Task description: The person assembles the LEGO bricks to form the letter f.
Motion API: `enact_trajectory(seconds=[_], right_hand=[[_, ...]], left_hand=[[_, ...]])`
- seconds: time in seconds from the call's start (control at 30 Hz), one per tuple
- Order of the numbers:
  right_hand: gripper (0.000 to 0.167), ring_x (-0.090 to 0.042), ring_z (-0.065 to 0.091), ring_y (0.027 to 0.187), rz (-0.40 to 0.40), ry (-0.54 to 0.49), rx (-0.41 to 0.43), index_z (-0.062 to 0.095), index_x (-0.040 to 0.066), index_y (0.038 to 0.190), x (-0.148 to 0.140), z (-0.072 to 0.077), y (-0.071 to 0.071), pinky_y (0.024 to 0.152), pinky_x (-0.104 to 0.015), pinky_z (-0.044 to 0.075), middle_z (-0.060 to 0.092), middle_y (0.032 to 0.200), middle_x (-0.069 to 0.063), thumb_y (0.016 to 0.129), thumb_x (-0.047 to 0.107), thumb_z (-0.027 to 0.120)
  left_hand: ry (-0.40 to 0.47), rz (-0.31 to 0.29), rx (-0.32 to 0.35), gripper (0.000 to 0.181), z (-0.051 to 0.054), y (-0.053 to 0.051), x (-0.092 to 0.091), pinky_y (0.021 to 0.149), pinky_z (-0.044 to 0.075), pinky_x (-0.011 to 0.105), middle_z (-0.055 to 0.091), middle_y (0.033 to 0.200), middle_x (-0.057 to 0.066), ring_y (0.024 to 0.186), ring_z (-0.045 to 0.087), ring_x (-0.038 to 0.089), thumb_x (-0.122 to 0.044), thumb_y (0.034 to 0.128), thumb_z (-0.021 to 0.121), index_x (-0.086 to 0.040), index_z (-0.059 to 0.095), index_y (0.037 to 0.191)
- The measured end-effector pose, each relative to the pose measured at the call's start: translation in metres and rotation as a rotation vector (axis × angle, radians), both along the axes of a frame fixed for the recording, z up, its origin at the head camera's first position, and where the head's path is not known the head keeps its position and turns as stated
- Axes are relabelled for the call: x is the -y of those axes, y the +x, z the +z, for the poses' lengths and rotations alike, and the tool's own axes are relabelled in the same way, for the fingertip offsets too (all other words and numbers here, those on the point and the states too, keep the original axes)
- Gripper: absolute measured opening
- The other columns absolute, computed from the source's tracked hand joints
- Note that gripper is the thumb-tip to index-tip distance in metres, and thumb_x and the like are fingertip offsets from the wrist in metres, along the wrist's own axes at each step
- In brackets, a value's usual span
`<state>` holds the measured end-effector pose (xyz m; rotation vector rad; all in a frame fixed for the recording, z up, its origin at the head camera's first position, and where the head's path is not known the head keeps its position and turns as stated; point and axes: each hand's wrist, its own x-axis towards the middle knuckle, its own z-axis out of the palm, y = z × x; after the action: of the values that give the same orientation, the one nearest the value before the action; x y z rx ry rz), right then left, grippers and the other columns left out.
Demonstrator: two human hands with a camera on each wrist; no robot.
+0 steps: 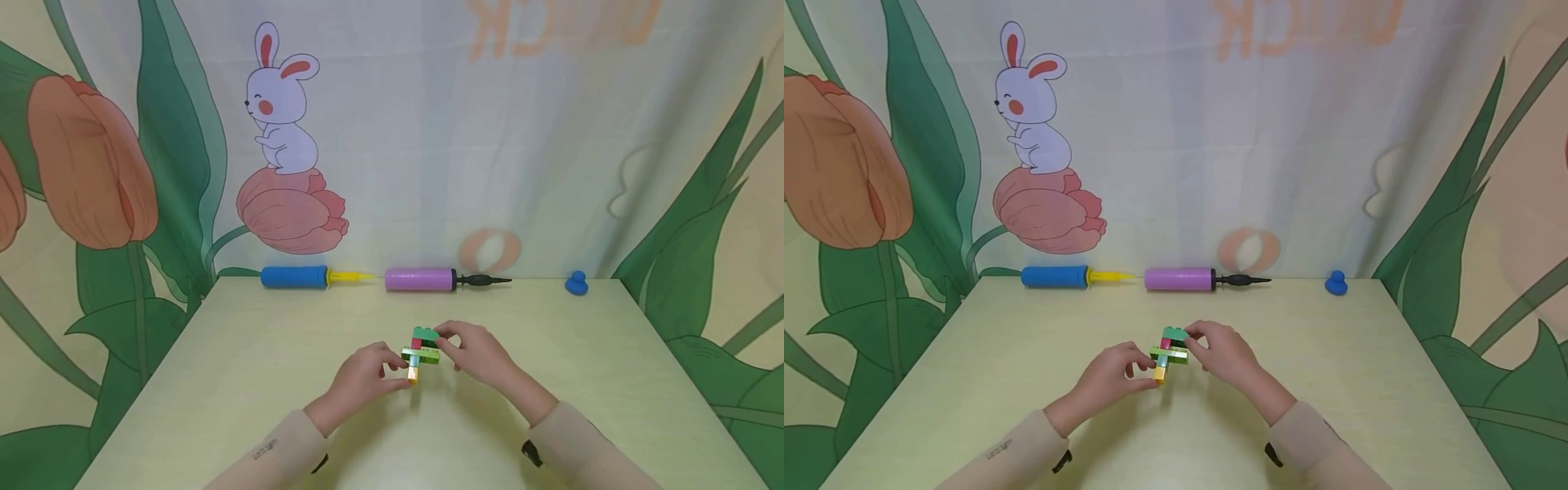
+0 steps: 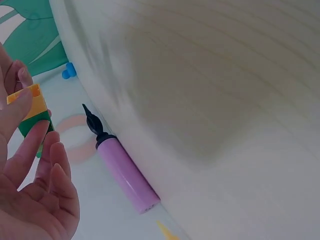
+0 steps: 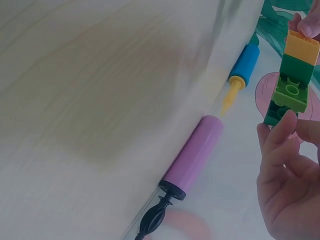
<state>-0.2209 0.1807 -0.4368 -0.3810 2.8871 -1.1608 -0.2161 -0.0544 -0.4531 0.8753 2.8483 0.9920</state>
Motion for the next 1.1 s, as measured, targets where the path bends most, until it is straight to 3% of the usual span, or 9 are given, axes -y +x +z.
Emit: enact_trajectory(seconds=[0.3, 0.53, 0.7, 0.93, 1.1], right_hand=[[0.023, -0.023, 0.061, 0.054, 0.002, 0.030, 0.027, 0.068, 0.016, 0.116, 0.005, -0.010, -0.007, 0.047, -0.033, 0.042, 0.066, 0.104, 0.003, 0.094, 0.023, 0.065], [0.023, -0.023, 0.062, 0.053, 0.020, 0.039, 0.053, 0.068, 0.016, 0.115, 0.005, -0.019, -0.010, 0.047, -0.031, 0.041, 0.067, 0.102, 0.001, 0.093, 0.021, 0.066], [0.023, -0.022, 0.062, 0.052, 0.040, 0.052, 0.069, 0.068, 0.014, 0.116, 0.004, -0.023, -0.012, 0.047, -0.030, 0.040, 0.067, 0.101, 0.000, 0.093, 0.019, 0.065], [0.021, -0.021, 0.062, 0.053, 0.059, 0.075, 0.156, 0.069, 0.011, 0.114, 0.005, -0.029, -0.017, 0.053, -0.031, 0.042, 0.067, 0.100, 0.000, 0.095, 0.013, 0.062], [0.023, -0.018, 0.060, 0.051, 0.067, 0.110, 0.181, 0.069, 0.012, 0.117, 0.005, -0.031, -0.021, 0.056, -0.032, 0.042, 0.067, 0.096, 0.002, 0.094, 0.014, 0.063]], left_hand=[[-0.024, 0.012, 0.036, 0.031, -0.011, -0.007, -0.002, 0.059, 0.044, 0.025, 0.061, 0.082, 0.001, 0.068, 0.050, 0.010, -0.037, 0.0732, 0.084, -0.013, 0.077, 0.093], [-0.032, 0.024, 0.069, 0.031, -0.018, -0.008, -0.002, 0.059, 0.044, 0.025, 0.059, 0.078, -0.004, 0.069, 0.051, 0.010, -0.038, 0.0729, 0.084, -0.014, 0.078, 0.092], [0.019, 0.014, 0.156, 0.027, -0.022, -0.009, -0.001, 0.059, 0.045, 0.026, 0.059, 0.074, -0.009, 0.066, 0.053, 0.010, -0.033, 0.0734, 0.084, -0.014, 0.077, 0.090], [0.064, 0.014, 0.308, 0.023, -0.028, -0.012, 0.002, 0.056, 0.046, 0.027, 0.062, 0.076, -0.008, 0.065, 0.054, 0.013, -0.029, 0.0747, 0.084, -0.014, 0.076, 0.091], [0.049, 0.013, 0.317, 0.025, -0.032, -0.012, 0.001, 0.057, 0.044, 0.026, 0.061, 0.070, -0.006, 0.065, 0.052, 0.012, -0.030, 0.0742, 0.084, -0.013, 0.076, 0.091]])
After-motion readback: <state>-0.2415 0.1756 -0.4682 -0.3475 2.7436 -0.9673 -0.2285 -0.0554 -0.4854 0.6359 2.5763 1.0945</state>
